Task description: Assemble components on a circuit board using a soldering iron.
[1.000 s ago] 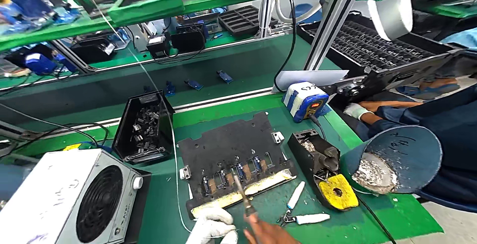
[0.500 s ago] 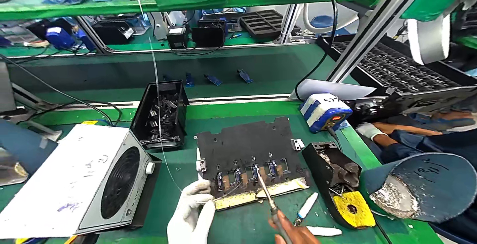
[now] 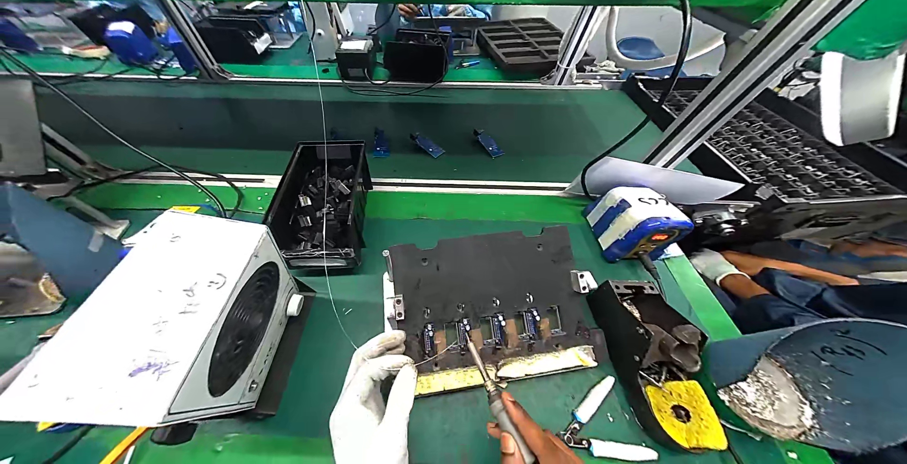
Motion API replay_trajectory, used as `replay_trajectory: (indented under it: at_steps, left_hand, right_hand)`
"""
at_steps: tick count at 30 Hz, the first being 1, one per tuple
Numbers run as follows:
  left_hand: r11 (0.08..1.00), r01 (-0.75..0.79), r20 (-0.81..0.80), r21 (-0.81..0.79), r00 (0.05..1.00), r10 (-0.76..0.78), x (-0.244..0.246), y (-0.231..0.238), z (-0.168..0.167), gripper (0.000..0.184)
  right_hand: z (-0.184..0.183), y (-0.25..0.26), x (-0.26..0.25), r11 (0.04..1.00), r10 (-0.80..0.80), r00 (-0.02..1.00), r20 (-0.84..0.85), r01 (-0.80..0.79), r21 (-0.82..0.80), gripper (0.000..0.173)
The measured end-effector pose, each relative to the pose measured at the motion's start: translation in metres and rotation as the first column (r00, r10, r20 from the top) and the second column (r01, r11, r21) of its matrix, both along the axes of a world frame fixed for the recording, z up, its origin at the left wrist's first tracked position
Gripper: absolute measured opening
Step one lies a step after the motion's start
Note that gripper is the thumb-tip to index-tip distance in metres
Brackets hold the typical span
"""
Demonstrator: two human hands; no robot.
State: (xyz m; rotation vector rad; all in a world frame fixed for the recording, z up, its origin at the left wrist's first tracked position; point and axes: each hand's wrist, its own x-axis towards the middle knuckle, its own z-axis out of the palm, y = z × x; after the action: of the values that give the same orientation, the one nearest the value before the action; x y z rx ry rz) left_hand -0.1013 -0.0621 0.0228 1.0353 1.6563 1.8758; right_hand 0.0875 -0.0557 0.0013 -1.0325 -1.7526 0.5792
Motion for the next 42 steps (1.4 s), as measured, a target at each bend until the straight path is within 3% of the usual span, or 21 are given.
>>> replay_trajectory:
  at_steps: [11, 22, 42]
  left_hand:
    - [0.998, -0.03, -0.096, -0.058, 0.995, 0.024, 0.006, 0.003, -0.003, 0.008]
    - [0.998, 0.0, -0.329, -0.059, 0.944, -0.019, 0.021, 0.01, -0.007, 0.005]
    - [0.992, -0.114, -0.394, -0.055, 0.915, 0.083, 0.03, 0.019, -0.017, 0.009]
  right_hand:
    - [0.006, 0.002, 0.0, 0.999, -0.015, 0.998, 0.066, 0.013, 0.029, 0.029]
    - [0.008, 0.003, -0.002, 0.999, -0.024, 0.997, 0.067, 0.021, 0.048, 0.028]
    - [0.003, 0.0, -0.003, 0.999, -0.012, 0.998, 0.063, 0.01, 0.039, 0.031]
